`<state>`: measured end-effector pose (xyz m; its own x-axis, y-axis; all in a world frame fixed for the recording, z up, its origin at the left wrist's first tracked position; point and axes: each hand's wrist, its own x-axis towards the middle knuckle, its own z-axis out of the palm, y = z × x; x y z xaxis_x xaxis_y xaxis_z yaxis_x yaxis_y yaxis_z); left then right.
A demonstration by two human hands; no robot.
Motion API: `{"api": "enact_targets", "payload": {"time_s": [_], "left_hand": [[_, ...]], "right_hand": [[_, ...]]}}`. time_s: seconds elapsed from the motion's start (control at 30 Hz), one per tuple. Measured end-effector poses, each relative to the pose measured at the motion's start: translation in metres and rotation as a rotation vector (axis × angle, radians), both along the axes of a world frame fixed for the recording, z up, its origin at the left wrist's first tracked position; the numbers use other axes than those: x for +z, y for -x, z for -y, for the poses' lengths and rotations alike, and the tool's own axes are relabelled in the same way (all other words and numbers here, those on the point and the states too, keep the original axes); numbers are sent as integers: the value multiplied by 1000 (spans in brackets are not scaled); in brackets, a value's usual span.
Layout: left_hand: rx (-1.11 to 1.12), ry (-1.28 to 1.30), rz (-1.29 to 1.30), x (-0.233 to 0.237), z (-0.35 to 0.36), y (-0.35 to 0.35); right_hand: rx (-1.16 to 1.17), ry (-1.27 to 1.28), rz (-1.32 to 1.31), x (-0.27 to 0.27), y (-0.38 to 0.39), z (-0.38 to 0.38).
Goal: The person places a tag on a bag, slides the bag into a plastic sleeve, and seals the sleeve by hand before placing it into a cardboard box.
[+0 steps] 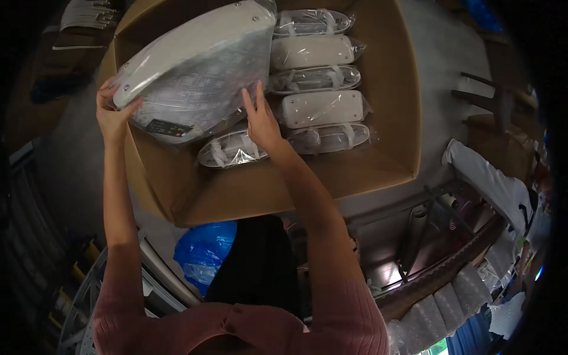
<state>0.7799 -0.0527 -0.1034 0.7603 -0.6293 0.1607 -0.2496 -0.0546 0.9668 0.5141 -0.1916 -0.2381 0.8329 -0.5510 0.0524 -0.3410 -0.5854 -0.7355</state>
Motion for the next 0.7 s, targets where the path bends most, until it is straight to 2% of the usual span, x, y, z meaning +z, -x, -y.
{"api": "enact_targets", "payload": {"time_s": [0.03, 0.1, 0.13, 0.23, 0.27, 0.3, 0.37, 0.4, 0.47, 0.5, 0.6, 0.67, 0.7], "left_hand": [[-18, -102, 173, -11, 4, 13], [-84, -210, 445, -48, 12, 36], [-133, -208, 425, -69, 11, 48], [-230, -247, 481, -107, 9, 75], [-155, -291, 411, -122, 2, 82], [-84, -333, 341, -135, -6, 86], [-70, -290, 366, -143, -15, 82], [-72, -336, 353, -144, -22, 79], [-134, -403, 296, -146, -27, 80], [-137, -414, 296, -148, -32, 81], [-152, -613, 350, -175, -62, 100], [-150, -726, 376, -193, -78, 122], [-177, -736, 305, -200, -78, 128]], "right_hand": [[-13, -16, -3, -16, -2, -2], [-549, -669, 158, -56, -5, 13], [-757, -900, 328, -71, -5, 28], [-722, -990, 183, -72, -6, 68], [-512, -622, -164, -89, -4, 75], [-520, -621, -170, -105, -1, 75], [-534, -143, -267, -111, -11, 70], [-537, -157, -278, -125, -16, 75], [-450, -444, 35, -156, -30, 89], [-452, -456, 33, -163, -29, 87], [-396, -370, -105, -154, -30, 89], [-145, -153, -393, -120, -27, 73], [-86, -483, -391, -118, -26, 56]]}}
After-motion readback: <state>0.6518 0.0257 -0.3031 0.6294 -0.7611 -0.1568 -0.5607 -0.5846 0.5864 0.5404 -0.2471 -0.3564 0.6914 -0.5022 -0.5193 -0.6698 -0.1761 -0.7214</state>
